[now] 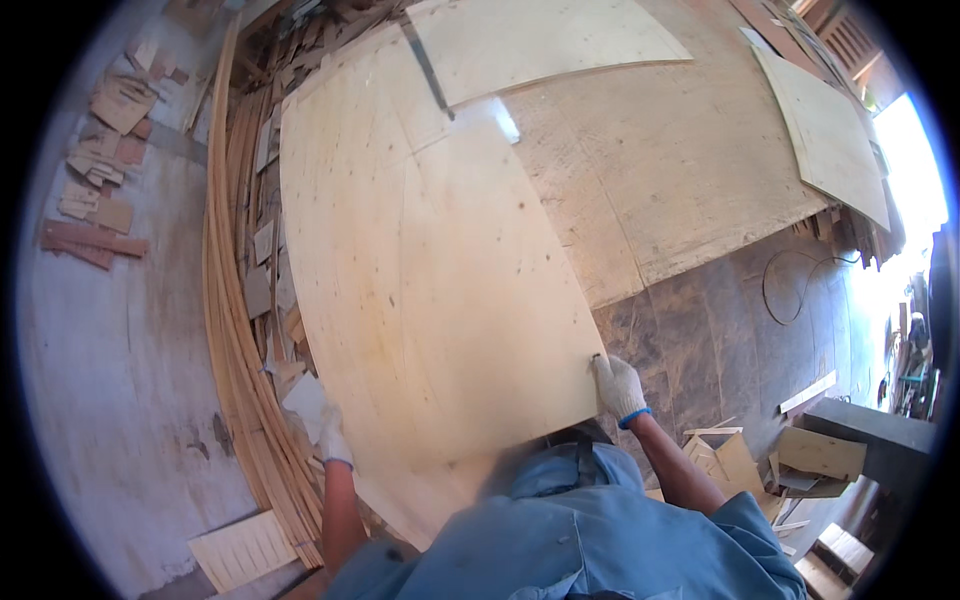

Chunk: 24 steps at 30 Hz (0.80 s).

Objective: The person positions large plywood sheets on a table saw and cuts them into smaller pieces. They handle the wood with gloved hands, aligning each sheet before making a cut and then moving the resulting pieces aside.

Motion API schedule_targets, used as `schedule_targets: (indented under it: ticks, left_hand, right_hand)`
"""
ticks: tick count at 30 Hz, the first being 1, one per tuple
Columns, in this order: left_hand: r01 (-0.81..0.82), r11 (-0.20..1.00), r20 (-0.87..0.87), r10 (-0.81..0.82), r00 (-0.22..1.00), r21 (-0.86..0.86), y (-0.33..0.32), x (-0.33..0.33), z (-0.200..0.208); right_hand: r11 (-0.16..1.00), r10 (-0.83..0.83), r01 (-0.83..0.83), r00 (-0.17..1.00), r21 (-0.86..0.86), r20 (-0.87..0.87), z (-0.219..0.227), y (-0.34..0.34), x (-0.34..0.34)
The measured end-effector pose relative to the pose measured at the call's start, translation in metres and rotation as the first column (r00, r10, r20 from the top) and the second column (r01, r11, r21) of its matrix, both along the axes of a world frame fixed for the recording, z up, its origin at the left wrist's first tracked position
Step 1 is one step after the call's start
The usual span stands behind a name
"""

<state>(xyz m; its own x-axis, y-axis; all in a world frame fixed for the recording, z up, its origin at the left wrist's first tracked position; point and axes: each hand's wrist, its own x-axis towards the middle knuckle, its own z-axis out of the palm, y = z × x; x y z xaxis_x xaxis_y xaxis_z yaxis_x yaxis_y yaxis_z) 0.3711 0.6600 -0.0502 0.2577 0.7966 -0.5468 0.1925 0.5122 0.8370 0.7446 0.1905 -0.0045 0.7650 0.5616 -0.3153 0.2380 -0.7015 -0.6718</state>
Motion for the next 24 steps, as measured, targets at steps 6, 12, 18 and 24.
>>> schedule_targets:
  ticks: [6, 12, 18, 24]
  left_hand:
    - [0.532, 0.806, -0.649, -0.261, 0.714, 0.261, 0.001, 0.036, 0.018]
    - [0.675, 0.203, -0.679, -0.062, 0.731, 0.709, -0.125, 0.225, 0.075]
    - [0.693, 0.022, -0.651, -0.326, 0.686, 0.720, -0.236, 0.416, 0.091]
    - [0.604, 0.035, -0.596, -0.124, 0.793, 0.797, -0.259, 0.511, 0.070]
  right_hand:
    - [0.982, -0.162, 0.167, 0.984, 0.090, -0.069, 0.004, -0.006, -0.003]
    - [0.993, -0.091, 0.091, 0.996, -0.078, 0.012, 0.018, -0.013, 0.028]
    - [0.979, -0.198, 0.172, 0.925, 0.105, 0.326, 0.040, -0.032, 0.212]
    - [0.912, -0.381, 0.411, 0.842, 0.005, 0.382, 0.043, -0.037, 0.476]
